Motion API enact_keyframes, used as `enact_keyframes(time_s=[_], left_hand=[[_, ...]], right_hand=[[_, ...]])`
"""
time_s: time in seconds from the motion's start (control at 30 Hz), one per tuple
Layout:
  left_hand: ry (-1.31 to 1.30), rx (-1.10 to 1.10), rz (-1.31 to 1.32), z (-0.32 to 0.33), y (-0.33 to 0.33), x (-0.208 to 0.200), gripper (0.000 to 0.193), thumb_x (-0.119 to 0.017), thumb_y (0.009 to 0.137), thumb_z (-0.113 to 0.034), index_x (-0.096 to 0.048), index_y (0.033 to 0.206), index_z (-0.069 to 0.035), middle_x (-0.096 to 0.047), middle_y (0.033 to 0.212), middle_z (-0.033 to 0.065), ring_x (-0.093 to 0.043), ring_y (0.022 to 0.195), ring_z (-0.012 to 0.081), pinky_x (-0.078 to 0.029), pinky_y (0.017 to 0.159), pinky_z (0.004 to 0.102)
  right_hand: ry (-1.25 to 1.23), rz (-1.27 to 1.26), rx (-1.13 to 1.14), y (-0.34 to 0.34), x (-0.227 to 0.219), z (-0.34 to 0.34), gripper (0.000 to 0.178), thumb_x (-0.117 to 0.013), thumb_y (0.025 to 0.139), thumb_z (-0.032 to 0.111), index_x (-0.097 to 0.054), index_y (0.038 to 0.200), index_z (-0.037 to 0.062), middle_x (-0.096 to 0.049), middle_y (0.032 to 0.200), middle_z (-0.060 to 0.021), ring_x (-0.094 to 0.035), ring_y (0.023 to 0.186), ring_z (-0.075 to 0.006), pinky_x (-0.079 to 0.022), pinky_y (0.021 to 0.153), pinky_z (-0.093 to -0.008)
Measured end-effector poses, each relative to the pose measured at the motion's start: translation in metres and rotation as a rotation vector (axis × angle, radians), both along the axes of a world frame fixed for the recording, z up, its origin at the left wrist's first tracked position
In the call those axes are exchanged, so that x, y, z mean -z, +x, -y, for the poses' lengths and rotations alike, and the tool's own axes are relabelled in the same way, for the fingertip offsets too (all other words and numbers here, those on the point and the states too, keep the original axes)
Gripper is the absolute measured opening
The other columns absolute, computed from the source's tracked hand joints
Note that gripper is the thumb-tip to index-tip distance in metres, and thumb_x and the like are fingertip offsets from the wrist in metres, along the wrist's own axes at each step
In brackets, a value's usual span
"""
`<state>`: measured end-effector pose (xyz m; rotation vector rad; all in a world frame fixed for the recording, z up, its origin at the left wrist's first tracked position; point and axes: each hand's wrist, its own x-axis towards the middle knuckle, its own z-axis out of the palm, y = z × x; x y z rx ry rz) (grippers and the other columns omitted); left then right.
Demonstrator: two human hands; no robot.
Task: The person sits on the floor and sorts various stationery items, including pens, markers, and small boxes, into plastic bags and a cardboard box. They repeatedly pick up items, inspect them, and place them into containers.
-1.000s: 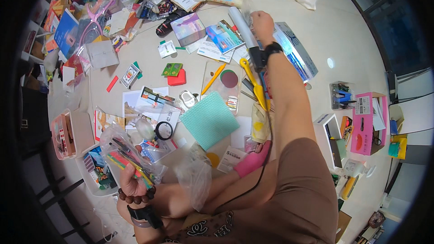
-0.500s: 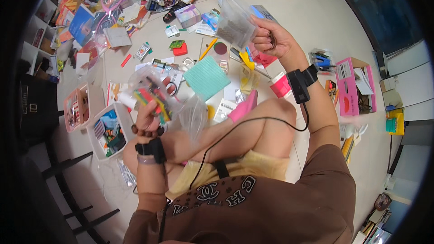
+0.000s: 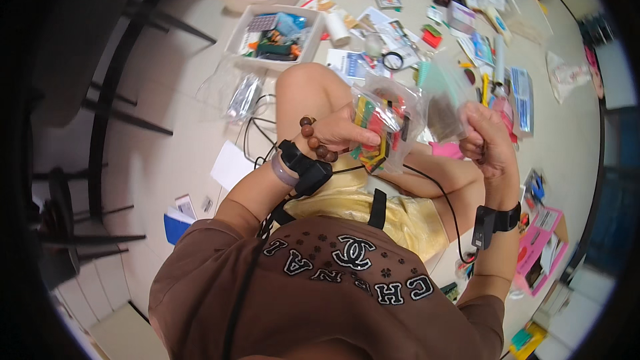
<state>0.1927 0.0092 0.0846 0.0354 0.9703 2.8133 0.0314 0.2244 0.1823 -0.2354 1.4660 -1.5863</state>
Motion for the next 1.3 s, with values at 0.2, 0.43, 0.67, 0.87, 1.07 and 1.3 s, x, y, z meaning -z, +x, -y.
enact_keyframes(time_s=[0.2,0.43,0.67,0.87,1.07,1.3], left_hand=[[0.035,-0.219,-0.049,0.017,0.029,-0.007,0.062,-0.073,0.069,-0.003,-0.046,0.124,-0.003,-0.059,0.107,0.0077,-0.059,0.097,0.0181,-0.049,0.083,0.0303],[0.049,-0.526,-0.048,0.047,0.060,0.006,0.060,-0.068,0.072,0.004,-0.043,0.126,-0.002,-0.057,0.111,0.0090,-0.058,0.100,0.0196,-0.049,0.088,0.0341],[0.157,-0.533,0.106,0.056,0.097,0.031,0.057,-0.065,0.078,0.000,-0.040,0.129,-0.002,-0.056,0.114,0.0119,-0.059,0.100,0.0218,-0.049,0.089,0.0349],[0.156,-0.514,0.118,0.046,0.105,0.030,0.059,-0.065,0.077,0.000,-0.039,0.130,-0.003,-0.055,0.117,0.0117,-0.059,0.102,0.0221,-0.048,0.090,0.0358],[0.119,-0.499,0.169,0.049,0.101,0.021,0.060,-0.064,0.077,0.001,-0.038,0.131,-0.003,-0.054,0.120,0.0122,-0.056,0.107,0.0237,-0.045,0.094,0.0376],[-0.096,-0.567,0.052,0.046,0.039,0.027,0.066,-0.072,0.066,0.000,-0.041,0.124,-0.005,-0.055,0.110,0.0109,-0.056,0.101,0.0243,-0.049,0.085,0.0352]], right_hand=[[0.005,-0.046,-0.252,0.005,-0.009,0.072,0.020,-0.053,0.092,0.025,-0.050,0.079,0.0102,-0.033,0.049,0.0076,-0.025,0.038,-0.0020,-0.015,0.036,-0.0193],[0.085,-0.297,-0.386,0.024,-0.023,0.150,0.024,-0.054,0.091,0.028,-0.055,0.079,0.0083,-0.036,0.050,0.0070,-0.026,0.041,-0.0021,-0.018,0.038,-0.0199],[-0.102,-0.464,-0.478,0.002,0.003,0.259,0.027,-0.054,0.090,0.029,-0.052,0.073,0.0081,-0.040,0.055,0.0057,-0.032,0.044,-0.0034,-0.022,0.038,-0.0210],[0.090,-0.695,-0.121,-0.028,0.061,0.334,0.028,-0.060,0.087,0.033,-0.061,0.088,0.0049,-0.039,0.055,0.0058,-0.030,0.041,-0.0045,-0.021,0.037,-0.0226],[-0.061,-0.277,-0.098,-0.097,0.071,0.215,0.019,-0.063,0.085,0.028,-0.065,0.090,0.0104,-0.026,0.055,0.0104,-0.021,0.044,-0.0028,-0.017,0.040,-0.0220],[-0.521,0.502,0.541,-0.155,0.079,-0.036,0.022,-0.060,0.086,0.007,-0.057,0.107,0.0005,-0.044,0.067,-0.0008,-0.045,0.060,-0.0091,-0.028,0.041,-0.0172]])
